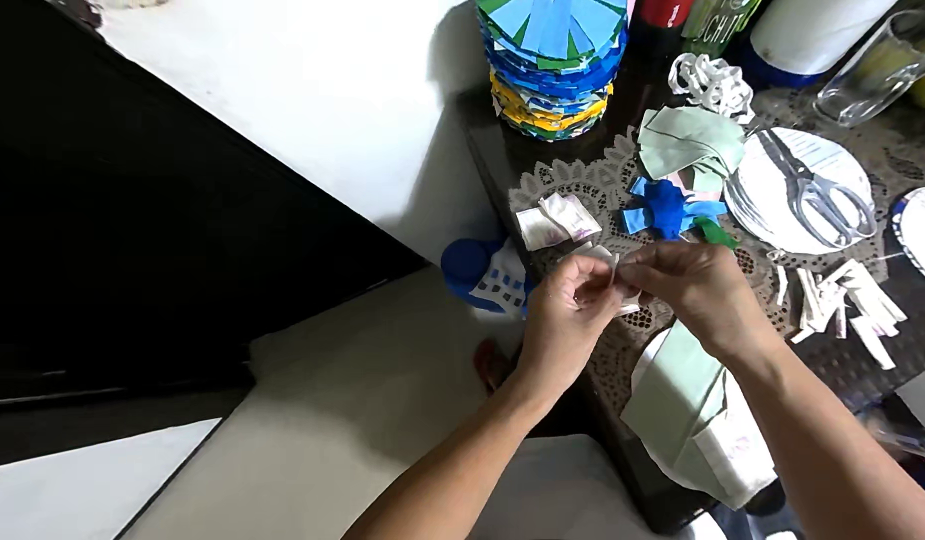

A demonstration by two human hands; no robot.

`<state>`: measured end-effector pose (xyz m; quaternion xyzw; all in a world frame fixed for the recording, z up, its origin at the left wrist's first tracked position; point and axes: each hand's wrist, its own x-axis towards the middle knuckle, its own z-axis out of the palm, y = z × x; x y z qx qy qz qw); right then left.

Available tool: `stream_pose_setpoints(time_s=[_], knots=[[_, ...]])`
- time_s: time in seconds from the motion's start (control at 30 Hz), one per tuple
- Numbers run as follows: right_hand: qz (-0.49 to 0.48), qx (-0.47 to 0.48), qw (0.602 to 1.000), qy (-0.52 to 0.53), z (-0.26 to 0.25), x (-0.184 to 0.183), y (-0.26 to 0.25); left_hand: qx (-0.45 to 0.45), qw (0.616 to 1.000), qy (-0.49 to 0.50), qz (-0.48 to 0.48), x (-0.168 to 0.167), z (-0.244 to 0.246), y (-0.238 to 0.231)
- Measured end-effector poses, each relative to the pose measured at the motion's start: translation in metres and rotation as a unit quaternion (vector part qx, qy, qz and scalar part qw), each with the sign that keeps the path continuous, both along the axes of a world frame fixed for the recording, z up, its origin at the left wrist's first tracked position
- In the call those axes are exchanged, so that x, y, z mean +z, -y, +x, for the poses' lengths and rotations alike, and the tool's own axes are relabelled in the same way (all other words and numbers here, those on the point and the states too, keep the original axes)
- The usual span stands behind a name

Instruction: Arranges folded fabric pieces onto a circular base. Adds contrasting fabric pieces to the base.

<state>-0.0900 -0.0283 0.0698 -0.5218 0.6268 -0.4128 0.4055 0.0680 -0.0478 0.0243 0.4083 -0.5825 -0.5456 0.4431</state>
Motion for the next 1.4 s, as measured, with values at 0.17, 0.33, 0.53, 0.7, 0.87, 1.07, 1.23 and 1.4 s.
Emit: stream_pose_setpoints(time_s=[0.17, 0.33, 0.53, 0.7, 0.87, 1.07, 1.23, 1.4], knots=[[-0.013, -0.016, 1.0, 0.004, 0.001, -0.013, -0.002, -0.003, 0.999, 0.039, 0.003, -0.003, 0.001, 0.008], [-0.031, -0.031, 0.999, -0.021, 0.0, -0.022, -0.009, -0.015, 0.988, -0.021, 0.154, 0.003, 0.002, 0.011], [-0.048, -0.034, 0.995, -0.075, 0.007, -0.03, -0.013, -0.031, 0.983, -0.001, 0.181, -0.001, 0.002, 0.013], [-0.067, -0.031, 0.992, -0.1, 0.009, -0.037, -0.014, -0.039, 0.981, -0.001, 0.191, -0.006, 0.004, 0.014], [-0.062, -0.05, 0.996, -0.04, 0.008, -0.044, -0.014, -0.043, 0.982, -0.009, 0.185, -0.007, 0.005, 0.015], [-0.08, -0.061, 0.994, -0.03, 0.008, -0.05, -0.017, -0.023, 0.993, 0.096, 0.059, -0.01, 0.003, 0.014], [-0.082, -0.065, 0.995, 0.003, 0.005, -0.053, -0.018, -0.028, 0.988, 0.153, 0.017, -0.004, 0.0, 0.014], [-0.05, -0.078, 0.99, 0.102, -0.002, -0.05, -0.015, -0.038, 0.983, 0.18, 0.004, 0.004, -0.004, 0.019]])
